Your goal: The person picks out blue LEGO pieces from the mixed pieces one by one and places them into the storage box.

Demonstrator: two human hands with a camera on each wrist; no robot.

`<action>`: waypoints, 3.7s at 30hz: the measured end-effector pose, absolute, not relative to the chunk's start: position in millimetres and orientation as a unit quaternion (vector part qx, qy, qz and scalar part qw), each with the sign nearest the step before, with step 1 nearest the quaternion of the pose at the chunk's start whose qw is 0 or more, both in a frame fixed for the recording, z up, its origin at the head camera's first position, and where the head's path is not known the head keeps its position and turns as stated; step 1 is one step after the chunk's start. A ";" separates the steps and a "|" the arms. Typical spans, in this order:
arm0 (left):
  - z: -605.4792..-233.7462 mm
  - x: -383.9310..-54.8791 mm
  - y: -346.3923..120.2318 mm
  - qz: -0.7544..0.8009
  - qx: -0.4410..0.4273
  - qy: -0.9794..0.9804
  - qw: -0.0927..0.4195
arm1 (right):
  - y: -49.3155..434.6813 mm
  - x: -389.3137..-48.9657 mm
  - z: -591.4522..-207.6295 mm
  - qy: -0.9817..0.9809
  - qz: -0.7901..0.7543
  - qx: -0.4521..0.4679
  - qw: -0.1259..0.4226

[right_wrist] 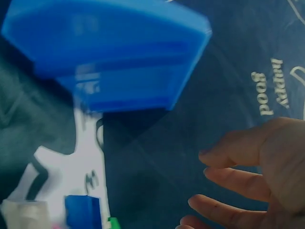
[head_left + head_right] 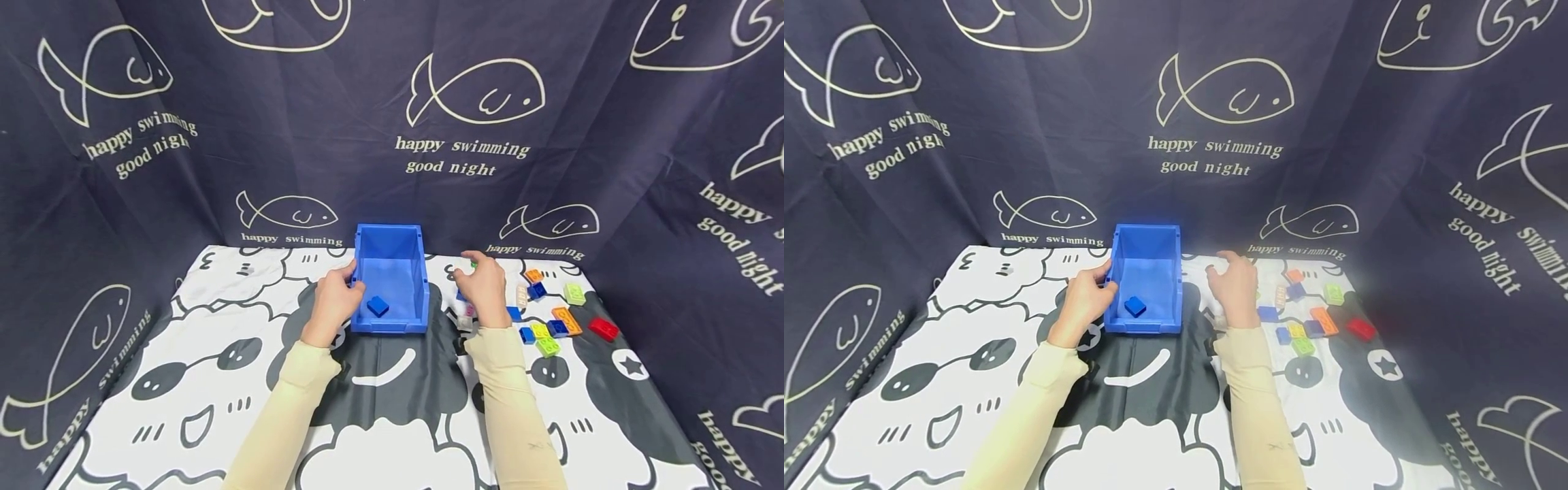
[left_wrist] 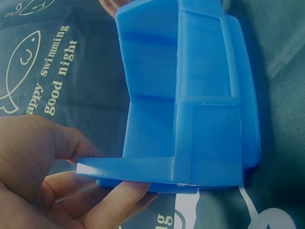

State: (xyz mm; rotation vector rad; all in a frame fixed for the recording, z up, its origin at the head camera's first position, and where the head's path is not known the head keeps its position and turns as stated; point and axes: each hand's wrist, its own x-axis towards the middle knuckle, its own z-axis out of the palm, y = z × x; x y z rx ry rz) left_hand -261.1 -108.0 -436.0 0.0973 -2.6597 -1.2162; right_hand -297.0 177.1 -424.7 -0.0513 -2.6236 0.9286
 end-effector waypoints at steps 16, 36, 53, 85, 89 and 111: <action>-437.7 -261.4 -110.0 -0.405 0.031 -0.908 0.105 | 184.0 -310.9 -456.4 -0.960 0.265 -0.005 0.091; -438.2 -259.7 -108.4 -0.418 0.035 -0.902 0.100 | 185.2 -320.2 -481.9 -0.972 0.235 -0.008 0.029; -438.1 -259.8 -107.7 -0.419 0.037 -0.902 0.102 | 187.0 -319.4 -486.2 -0.964 0.264 -0.008 0.033; -443.1 -262.7 -108.7 -0.430 0.034 -0.896 0.107 | 182.1 -314.2 -470.1 -0.960 0.274 -0.008 0.064; -442.8 -263.1 -108.8 -0.431 0.037 -0.895 0.104 | 180.0 -307.8 -454.8 -0.950 0.289 0.004 0.121; -441.6 -262.9 -110.9 -0.429 0.025 -0.895 0.120 | 153.2 -268.7 -383.2 -0.871 0.376 0.059 0.309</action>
